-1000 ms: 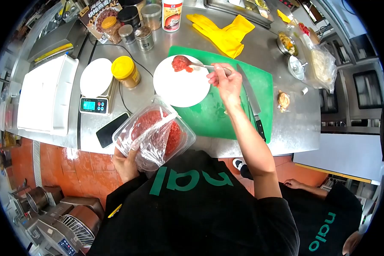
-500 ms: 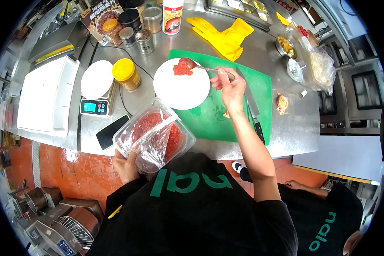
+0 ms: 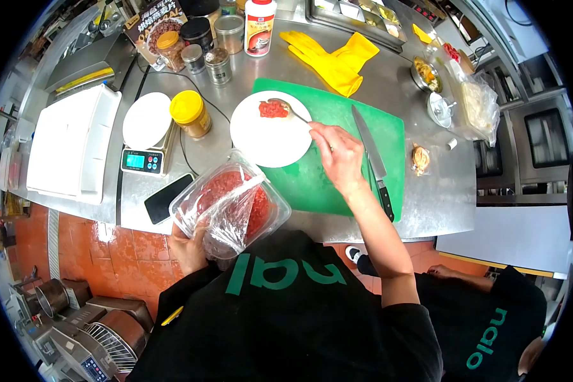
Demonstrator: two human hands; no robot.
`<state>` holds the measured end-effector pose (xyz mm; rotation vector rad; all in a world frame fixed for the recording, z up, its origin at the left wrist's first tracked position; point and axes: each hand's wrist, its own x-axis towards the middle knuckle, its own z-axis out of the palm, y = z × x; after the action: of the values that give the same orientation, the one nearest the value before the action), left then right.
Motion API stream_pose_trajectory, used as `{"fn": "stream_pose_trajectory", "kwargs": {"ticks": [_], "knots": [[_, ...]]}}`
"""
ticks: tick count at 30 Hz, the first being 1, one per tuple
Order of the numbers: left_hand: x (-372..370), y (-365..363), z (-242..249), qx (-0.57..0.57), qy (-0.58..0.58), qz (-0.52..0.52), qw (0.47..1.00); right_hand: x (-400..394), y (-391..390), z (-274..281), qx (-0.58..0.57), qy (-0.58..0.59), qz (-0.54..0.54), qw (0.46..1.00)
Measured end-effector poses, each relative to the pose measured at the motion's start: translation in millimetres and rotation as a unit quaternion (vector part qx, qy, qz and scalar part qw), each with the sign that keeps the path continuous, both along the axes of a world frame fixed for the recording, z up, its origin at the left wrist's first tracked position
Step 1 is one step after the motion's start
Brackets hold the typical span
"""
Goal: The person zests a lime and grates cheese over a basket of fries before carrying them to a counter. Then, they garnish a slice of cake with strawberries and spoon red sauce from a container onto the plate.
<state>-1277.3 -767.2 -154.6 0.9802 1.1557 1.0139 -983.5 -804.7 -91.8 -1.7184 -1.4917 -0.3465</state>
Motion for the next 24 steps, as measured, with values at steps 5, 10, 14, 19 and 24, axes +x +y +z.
{"fn": "stream_pose_trajectory", "kwargs": {"ticks": [5,10,14,19,24], "knots": [[-2.5,1.3,-6.5,0.023,0.014,-0.008,1.0,-6.3,-2.3,0.2,-0.022,-0.012,-0.001,1.0],[-4.0,0.2,-7.0,0.001,-0.008,-0.007,1.0,-13.1,-6.7,0.8,-0.036,-0.035,0.024,0.998],[1.3,-0.1,-2.2,-0.006,-0.032,0.002,0.999,-12.7,-1.5,1.1,-0.009,-0.041,0.01,0.999],[-1.7,1.1,-8.1,-0.001,-0.036,-0.004,0.999,-15.0,-4.7,2.3,-0.027,-0.047,0.035,0.998],[0.7,-0.6,-5.3,-0.009,-0.046,-0.001,0.999,-14.8,-4.4,-1.6,-0.02,-0.047,0.043,0.998]]}}
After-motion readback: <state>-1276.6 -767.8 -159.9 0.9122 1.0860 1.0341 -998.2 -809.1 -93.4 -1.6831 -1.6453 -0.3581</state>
